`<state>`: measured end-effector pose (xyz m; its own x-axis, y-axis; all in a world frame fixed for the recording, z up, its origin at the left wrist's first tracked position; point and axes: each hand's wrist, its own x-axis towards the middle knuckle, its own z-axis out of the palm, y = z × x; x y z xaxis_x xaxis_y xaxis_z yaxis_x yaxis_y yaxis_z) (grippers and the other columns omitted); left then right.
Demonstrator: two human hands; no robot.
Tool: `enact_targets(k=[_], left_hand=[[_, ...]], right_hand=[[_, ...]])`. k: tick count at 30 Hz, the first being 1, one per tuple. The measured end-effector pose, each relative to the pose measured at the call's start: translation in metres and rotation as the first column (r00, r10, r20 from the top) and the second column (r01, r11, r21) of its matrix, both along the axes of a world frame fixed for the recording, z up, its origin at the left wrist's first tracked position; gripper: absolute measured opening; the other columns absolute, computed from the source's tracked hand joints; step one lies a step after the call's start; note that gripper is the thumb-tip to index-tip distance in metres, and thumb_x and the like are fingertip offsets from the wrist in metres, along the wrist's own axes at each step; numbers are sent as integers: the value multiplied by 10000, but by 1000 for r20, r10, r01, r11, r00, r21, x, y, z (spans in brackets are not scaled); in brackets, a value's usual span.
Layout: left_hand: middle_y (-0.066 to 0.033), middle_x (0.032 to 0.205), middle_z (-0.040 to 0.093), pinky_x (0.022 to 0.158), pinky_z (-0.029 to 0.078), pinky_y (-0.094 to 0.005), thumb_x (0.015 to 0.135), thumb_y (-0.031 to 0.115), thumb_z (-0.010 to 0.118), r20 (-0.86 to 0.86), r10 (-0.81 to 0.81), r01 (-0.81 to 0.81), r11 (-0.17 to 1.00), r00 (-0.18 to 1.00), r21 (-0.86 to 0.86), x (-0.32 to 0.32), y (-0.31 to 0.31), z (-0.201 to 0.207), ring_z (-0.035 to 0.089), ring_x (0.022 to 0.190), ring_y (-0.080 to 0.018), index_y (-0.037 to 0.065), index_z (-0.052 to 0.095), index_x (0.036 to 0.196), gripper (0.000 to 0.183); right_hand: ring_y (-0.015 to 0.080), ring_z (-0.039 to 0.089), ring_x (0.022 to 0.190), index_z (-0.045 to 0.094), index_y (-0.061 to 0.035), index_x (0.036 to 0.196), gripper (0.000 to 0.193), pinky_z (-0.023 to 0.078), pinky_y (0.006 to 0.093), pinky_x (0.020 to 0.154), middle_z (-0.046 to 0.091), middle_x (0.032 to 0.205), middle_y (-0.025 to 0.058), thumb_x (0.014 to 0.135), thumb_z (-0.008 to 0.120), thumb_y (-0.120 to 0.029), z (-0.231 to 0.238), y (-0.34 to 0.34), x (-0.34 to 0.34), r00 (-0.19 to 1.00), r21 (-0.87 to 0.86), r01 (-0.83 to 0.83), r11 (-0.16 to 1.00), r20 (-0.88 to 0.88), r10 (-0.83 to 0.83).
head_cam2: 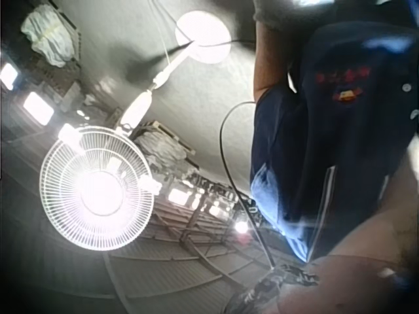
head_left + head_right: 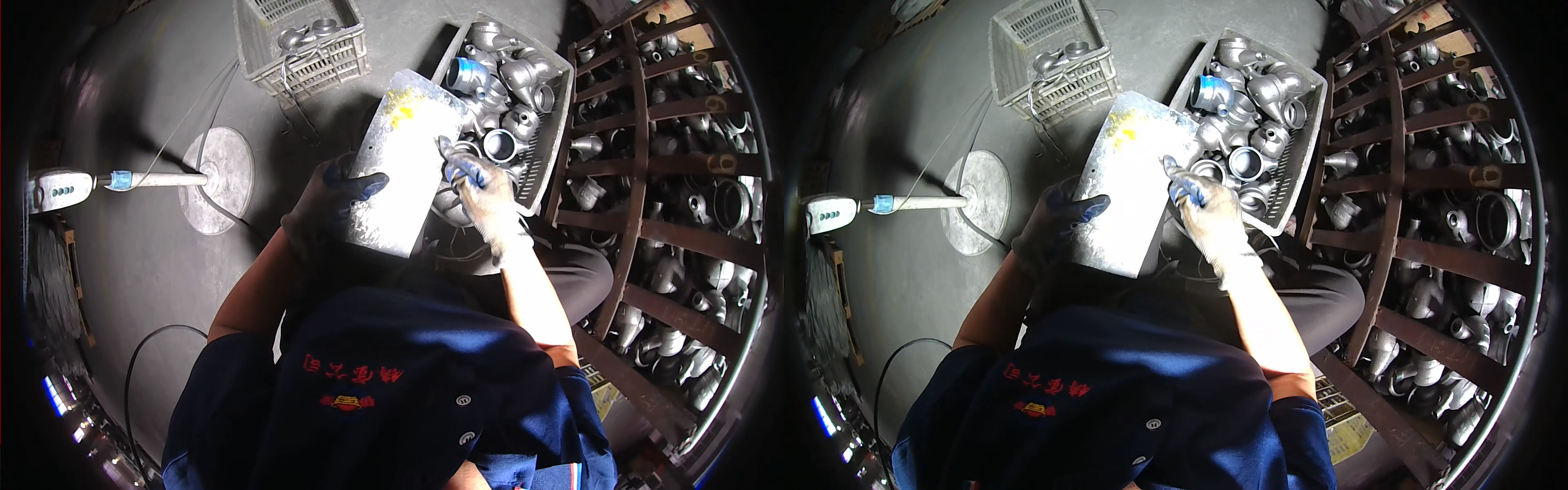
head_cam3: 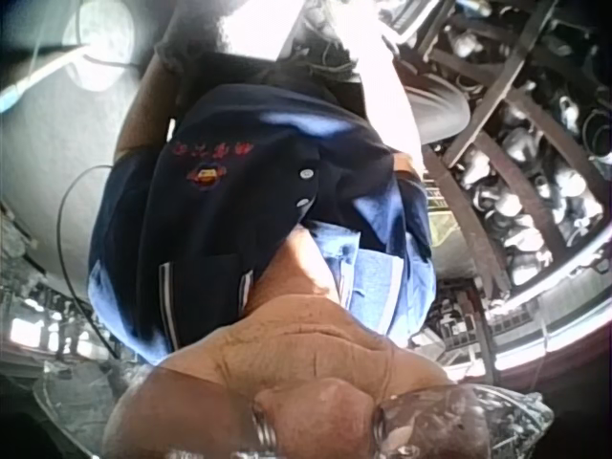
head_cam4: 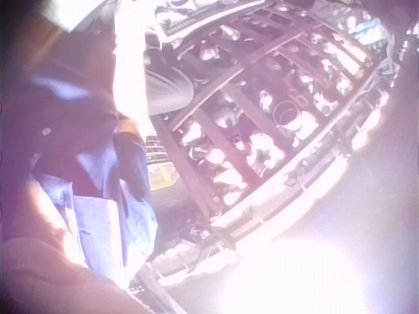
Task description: Applying yellow sealant paste to the joining threads of metal pipe fittings using a small spatula tool.
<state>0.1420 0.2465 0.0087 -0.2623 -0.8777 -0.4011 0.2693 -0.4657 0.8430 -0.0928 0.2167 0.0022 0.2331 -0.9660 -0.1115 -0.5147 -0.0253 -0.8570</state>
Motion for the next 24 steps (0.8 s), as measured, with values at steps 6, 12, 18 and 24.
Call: enact_targets(k=[6, 12, 18, 24], left_hand=[[-84, 1011, 622, 802, 479, -281, 805, 111, 647, 68, 23, -17, 997, 997, -76, -1, 3, -5, 599, 886, -128, -53, 508, 1168, 422], [-93, 997, 621, 790, 484, -280, 792, 107, 652, 49, -4, 5, 1000, 999, -29, 2, 0, -10, 598, 882, -132, -46, 513, 1165, 427], [-92, 998, 620, 772, 487, -278, 781, 84, 653, -37, 6, -5, 999, 999, 35, -5, -1, 2, 604, 857, -136, -47, 520, 1149, 413], [-83, 1000, 619, 756, 491, -271, 786, 77, 649, -12, 42, -43, 998, 999, -56, -5, 3, -10, 604, 841, -132, -42, 519, 1155, 409]], right_hand=[[137, 582, 682, 646, -40, 1018, 236, 463, 296, 660, 659, 771, 102, 818, 553, -125, -4, 7, 2, 994, 82, 6, 997, 106, -14], [83, 493, 599, 674, -51, 976, 201, 410, 262, 563, 597, 668, 25, 853, 560, -164, 11, -11, 7, 986, 253, 108, 961, 99, -137], [44, 433, 556, 664, -53, 1039, 217, 358, 227, 492, 566, 663, -25, 848, 566, -84, -22, -22, -7, 936, 188, 80, 979, 323, -139], [41, 431, 541, 683, -53, 984, 184, 357, 228, 500, 566, 642, -38, 859, 591, -152, -5, -1, 5, 955, 269, 47, 962, 270, -122]])
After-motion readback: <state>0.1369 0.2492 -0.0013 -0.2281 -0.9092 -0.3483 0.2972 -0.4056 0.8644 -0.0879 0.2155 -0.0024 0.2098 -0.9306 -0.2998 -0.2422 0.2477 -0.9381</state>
